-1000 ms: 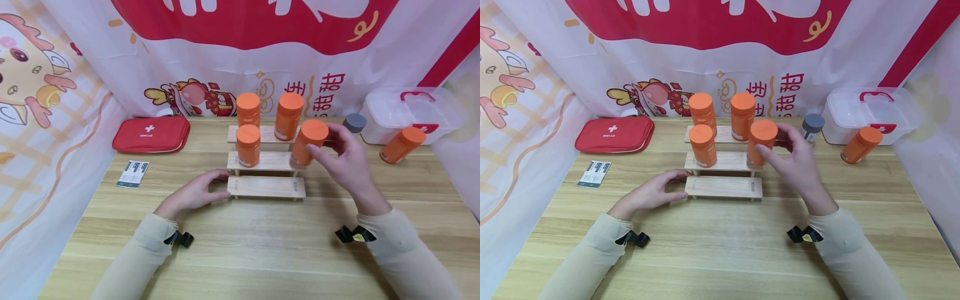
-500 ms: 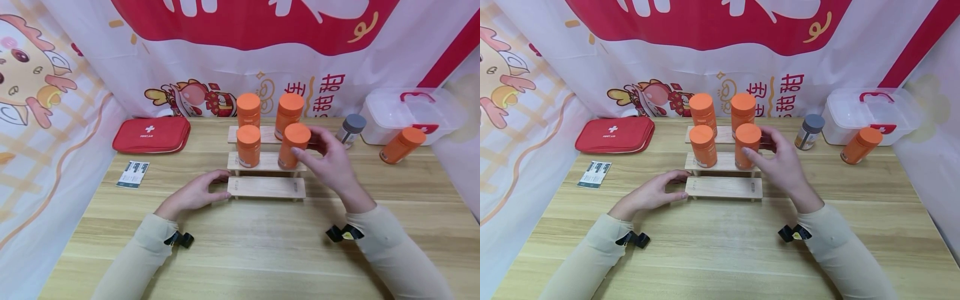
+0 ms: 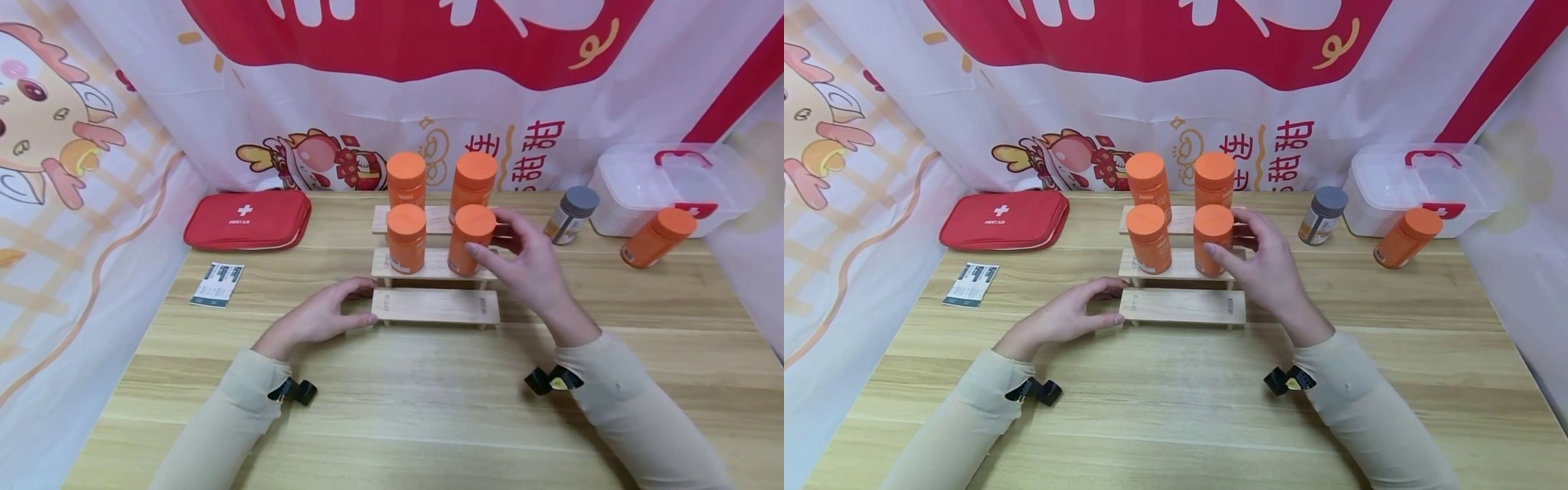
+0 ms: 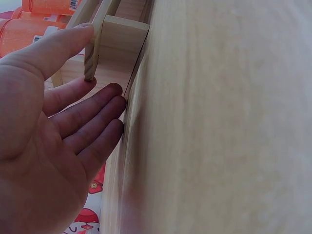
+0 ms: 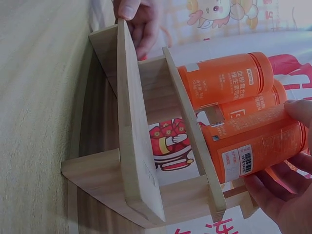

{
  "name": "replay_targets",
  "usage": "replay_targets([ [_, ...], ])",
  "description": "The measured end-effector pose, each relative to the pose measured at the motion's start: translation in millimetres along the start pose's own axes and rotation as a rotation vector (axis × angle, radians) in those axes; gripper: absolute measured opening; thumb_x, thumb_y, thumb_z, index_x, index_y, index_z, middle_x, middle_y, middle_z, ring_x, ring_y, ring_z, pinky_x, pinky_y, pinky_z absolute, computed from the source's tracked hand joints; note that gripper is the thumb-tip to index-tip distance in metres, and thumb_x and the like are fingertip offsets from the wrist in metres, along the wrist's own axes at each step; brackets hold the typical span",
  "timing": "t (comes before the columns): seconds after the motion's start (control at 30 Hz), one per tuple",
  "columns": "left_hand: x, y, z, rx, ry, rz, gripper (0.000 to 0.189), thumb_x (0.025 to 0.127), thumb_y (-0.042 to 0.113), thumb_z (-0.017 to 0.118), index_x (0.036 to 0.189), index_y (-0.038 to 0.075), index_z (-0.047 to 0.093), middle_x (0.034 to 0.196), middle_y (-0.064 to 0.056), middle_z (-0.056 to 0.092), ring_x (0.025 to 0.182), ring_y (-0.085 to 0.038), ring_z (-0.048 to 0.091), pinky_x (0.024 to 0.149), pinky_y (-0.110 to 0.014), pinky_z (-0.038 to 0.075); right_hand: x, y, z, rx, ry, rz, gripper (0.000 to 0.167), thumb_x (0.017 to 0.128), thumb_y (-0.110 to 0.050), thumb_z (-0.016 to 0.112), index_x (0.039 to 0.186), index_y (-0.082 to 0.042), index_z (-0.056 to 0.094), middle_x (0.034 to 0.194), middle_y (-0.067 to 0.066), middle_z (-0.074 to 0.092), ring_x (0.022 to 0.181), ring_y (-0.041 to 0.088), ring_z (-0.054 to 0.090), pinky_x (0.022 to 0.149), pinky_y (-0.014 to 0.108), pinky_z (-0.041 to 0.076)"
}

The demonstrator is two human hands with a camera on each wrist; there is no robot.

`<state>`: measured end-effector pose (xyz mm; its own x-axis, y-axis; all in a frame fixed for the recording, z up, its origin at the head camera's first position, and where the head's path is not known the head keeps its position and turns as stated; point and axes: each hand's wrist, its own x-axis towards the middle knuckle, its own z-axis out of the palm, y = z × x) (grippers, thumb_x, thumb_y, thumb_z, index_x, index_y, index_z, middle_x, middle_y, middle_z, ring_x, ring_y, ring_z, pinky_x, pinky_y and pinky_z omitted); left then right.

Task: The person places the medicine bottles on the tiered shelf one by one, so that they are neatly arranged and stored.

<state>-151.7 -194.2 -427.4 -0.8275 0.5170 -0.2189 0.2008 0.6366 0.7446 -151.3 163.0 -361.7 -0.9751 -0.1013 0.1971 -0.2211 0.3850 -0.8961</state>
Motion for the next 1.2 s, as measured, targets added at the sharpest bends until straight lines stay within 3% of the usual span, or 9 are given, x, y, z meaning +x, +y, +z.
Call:
replay_targets([
  [0.83, -0.8, 0.6, -0.1, 0.006, 0.005, 0.001, 0.065, 0.099, 0.039, 0.08, 0.155, 0.017, 0.055, 0.157, -0.006, 0.06, 0.15, -0.029, 0.053, 0.13, -0.057, 0.036, 0.0, 0.6, -0.3, -0.002, -0.009, 0.036, 0.067, 0.099, -0.024, 0.082, 0.156, -0.008, 0.051, 0.152, 0.014, 0.059, 0.137, 0.033, 0.059, 0.122, 0.055, 0.047],
  [1.2, 1.0, -0.5, 1.0, 0.005, 0.009, 0.012, 0.062, 0.099, 0.034, 0.081, 0.153, 0.015, 0.057, 0.154, -0.006, 0.062, 0.147, -0.028, 0.055, 0.129, -0.054, 0.039, -1.1, 1.3, -3.2, 0.008, -0.02, 0.01, 0.066, 0.099, -0.022, 0.081, 0.157, -0.008, 0.052, 0.15, 0.014, 0.061, 0.136, 0.032, 0.06, 0.121, 0.054, 0.047],
])
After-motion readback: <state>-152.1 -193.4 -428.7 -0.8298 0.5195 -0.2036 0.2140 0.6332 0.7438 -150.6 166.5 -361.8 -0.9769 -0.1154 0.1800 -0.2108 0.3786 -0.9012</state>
